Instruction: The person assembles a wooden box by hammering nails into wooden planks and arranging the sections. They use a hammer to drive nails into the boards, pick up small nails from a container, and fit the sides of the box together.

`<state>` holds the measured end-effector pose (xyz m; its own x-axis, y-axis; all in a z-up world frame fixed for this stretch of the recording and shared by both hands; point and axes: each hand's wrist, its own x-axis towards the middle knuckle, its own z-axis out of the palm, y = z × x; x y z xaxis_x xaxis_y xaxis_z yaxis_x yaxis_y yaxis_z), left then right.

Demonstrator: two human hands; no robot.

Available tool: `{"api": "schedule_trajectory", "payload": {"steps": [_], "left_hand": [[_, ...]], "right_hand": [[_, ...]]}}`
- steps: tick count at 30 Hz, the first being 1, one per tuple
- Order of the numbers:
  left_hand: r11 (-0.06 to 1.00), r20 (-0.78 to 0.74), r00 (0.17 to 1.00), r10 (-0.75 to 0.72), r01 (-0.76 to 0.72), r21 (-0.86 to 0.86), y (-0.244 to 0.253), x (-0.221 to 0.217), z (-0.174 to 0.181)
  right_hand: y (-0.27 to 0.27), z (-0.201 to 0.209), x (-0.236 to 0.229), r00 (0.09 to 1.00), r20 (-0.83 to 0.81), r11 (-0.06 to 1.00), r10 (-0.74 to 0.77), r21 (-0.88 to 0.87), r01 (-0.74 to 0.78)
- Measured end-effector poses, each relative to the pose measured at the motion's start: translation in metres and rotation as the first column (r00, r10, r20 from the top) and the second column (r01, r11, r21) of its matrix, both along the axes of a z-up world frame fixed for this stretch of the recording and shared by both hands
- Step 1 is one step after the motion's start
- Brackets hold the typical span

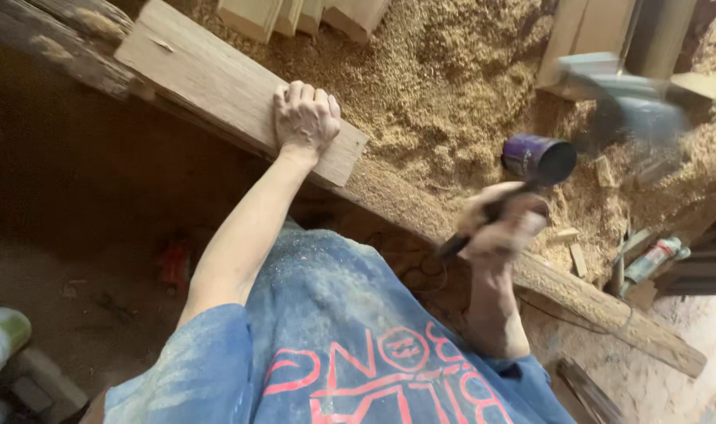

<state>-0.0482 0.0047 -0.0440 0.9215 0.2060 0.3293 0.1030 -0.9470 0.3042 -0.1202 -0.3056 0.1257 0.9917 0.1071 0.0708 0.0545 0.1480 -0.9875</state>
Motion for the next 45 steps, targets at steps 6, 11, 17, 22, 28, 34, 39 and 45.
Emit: {"api": "schedule_trajectory", "payload": {"steps": [6, 11, 17, 22, 28, 34, 39, 45], "left_hand": [[1.000, 0.020, 1.000, -0.009, 0.009, -0.003, 0.004, 0.005, 0.006], [0.999, 0.016, 0.999, -0.035, 0.035, -0.010, 0.002, -0.001, 0.006], [0.998, -0.017, 0.999, -0.048, 0.047, -0.029, 0.003, 0.000, 0.001], [0.997, 0.005, 0.997, -0.081, 0.081, 0.012, 0.002, -0.002, 0.003], [0.997, 0.038, 0.996, -0.075, 0.075, -0.012, 0.002, -0.008, 0.005], [0.994, 0.103, 0.990, -0.092, 0.085, 0.075, 0.006, -0.007, 0.002], [0.977, 0.130, 0.968, -0.214, 0.210, 0.038, 0.015, -0.005, 0.003], [0.857, 0.050, 0.858, -0.511, 0.513, -0.053, -0.012, -0.016, 0.006]], "right_hand": [[0.066, -0.101, -0.024, 0.976, -0.115, 0.630, 0.183, -0.748, -0.206], [0.027, -0.060, -0.013, 0.902, -0.421, 0.788, -0.098, -0.587, -0.188], [0.052, -0.090, -0.023, 0.976, 0.105, 0.903, 0.189, -0.409, -0.131], [0.058, -0.090, -0.039, 0.934, -0.356, 0.788, 0.017, -0.571, -0.232], [0.047, -0.084, -0.032, 0.975, 0.223, 0.986, -0.003, -0.163, 0.040], [0.040, -0.128, -0.043, 0.966, -0.253, 0.671, 0.045, -0.709, -0.217], [0.009, -0.124, -0.027, 0.981, -0.154, 0.575, -0.116, -0.816, -0.060], [-0.047, -0.167, -0.006, 0.961, -0.086, 0.228, -0.261, -0.973, -0.025]]}}
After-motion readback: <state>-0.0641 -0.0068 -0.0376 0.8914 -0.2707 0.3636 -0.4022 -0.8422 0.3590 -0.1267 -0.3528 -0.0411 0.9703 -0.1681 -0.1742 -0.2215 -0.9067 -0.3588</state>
